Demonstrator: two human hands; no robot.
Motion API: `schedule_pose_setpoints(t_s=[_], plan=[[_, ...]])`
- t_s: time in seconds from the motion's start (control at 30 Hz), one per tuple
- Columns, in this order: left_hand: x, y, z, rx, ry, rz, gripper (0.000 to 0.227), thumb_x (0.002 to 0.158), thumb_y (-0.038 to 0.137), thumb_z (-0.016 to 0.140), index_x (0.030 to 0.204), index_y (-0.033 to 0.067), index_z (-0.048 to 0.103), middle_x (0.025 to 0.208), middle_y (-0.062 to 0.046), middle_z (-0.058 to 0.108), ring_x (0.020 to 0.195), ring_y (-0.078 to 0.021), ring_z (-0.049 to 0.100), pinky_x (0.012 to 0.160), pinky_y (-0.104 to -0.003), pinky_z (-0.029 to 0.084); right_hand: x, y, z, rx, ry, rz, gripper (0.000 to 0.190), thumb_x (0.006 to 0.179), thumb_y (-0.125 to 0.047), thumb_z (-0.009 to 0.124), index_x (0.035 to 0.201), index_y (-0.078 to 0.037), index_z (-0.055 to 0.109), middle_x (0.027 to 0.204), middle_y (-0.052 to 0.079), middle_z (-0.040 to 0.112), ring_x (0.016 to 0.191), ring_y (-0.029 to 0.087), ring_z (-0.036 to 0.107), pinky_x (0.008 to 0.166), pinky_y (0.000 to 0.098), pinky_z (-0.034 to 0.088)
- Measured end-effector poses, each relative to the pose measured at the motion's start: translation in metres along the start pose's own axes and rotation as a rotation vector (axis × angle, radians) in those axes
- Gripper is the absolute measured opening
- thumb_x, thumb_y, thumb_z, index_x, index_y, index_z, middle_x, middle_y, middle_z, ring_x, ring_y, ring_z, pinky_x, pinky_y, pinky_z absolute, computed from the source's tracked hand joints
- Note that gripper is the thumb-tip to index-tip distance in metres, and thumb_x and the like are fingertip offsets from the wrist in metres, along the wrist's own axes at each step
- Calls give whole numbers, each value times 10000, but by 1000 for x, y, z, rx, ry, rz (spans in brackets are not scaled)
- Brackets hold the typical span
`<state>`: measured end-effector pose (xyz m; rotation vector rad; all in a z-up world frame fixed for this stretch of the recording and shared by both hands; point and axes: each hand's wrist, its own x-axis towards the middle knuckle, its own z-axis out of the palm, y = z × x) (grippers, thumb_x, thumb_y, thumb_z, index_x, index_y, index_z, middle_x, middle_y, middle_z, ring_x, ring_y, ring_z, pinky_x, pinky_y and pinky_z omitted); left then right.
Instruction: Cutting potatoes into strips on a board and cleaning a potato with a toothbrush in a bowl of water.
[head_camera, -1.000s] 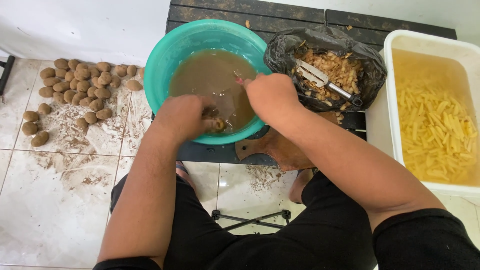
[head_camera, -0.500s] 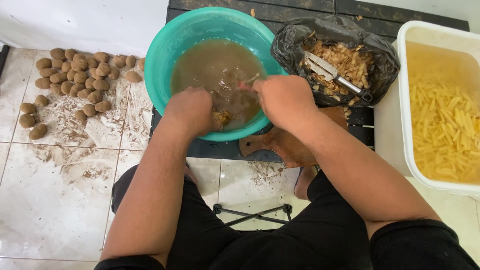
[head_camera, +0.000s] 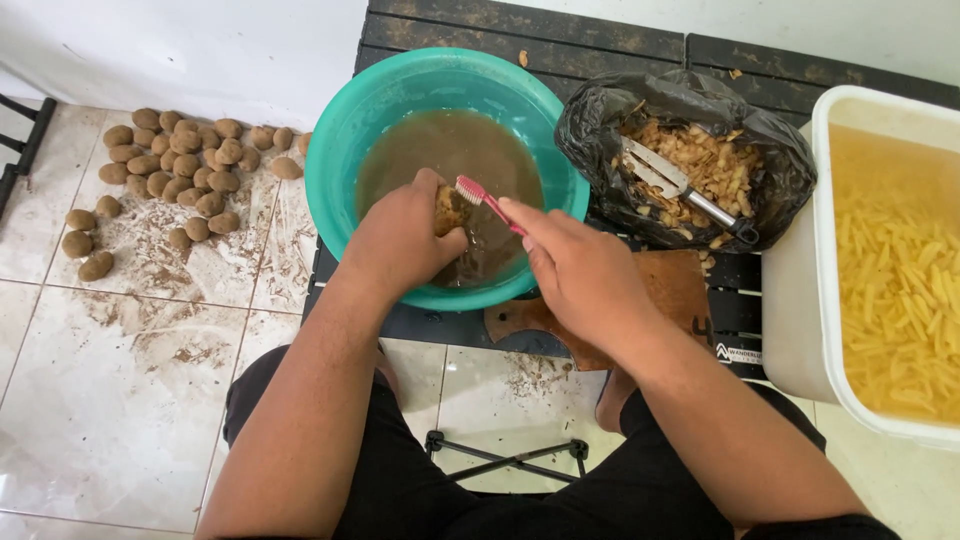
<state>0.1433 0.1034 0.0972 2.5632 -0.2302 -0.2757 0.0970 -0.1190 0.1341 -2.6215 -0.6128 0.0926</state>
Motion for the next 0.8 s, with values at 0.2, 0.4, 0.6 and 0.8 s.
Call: schedule_pose_setpoints(t_s=[0.2,0.4,0.6,0.8], plan=[[-5,19,-9,-248,81,-8,552,858,335,769,1273,19,589,1045,-269,717,1072,-482,696,889,-573,573,-3,21,21,-99,254,-135,505,1041,-148,436,1524,-241,552,831,59,593,613,316,626,532,396,539],[-6,33,-14,-270,63,-67,580,828,366,802,1290,55,637,1095,-255,740,1097,-468,701,914,-550,576,-4,29,17,-51,249,-129,505,1030,-163,453,1516,-247,556,796,89,583,581,379,616,481,461,516],[-6,32,-12,-203,92,-98,570,850,400,801,1286,71,640,1051,-237,743,1068,-450,717,900,-563,581,-3,23,16,83,167,-109,498,1029,-138,435,1502,-227,562,793,95,630,599,364,645,494,424,525],[-5,29,-6,-154,128,-115,580,847,414,825,1284,82,637,1051,-231,742,1054,-437,726,887,-548,590,-7,13,20,156,195,-71,492,1025,-122,457,1486,-235,582,787,139,628,623,442,628,496,503,506]])
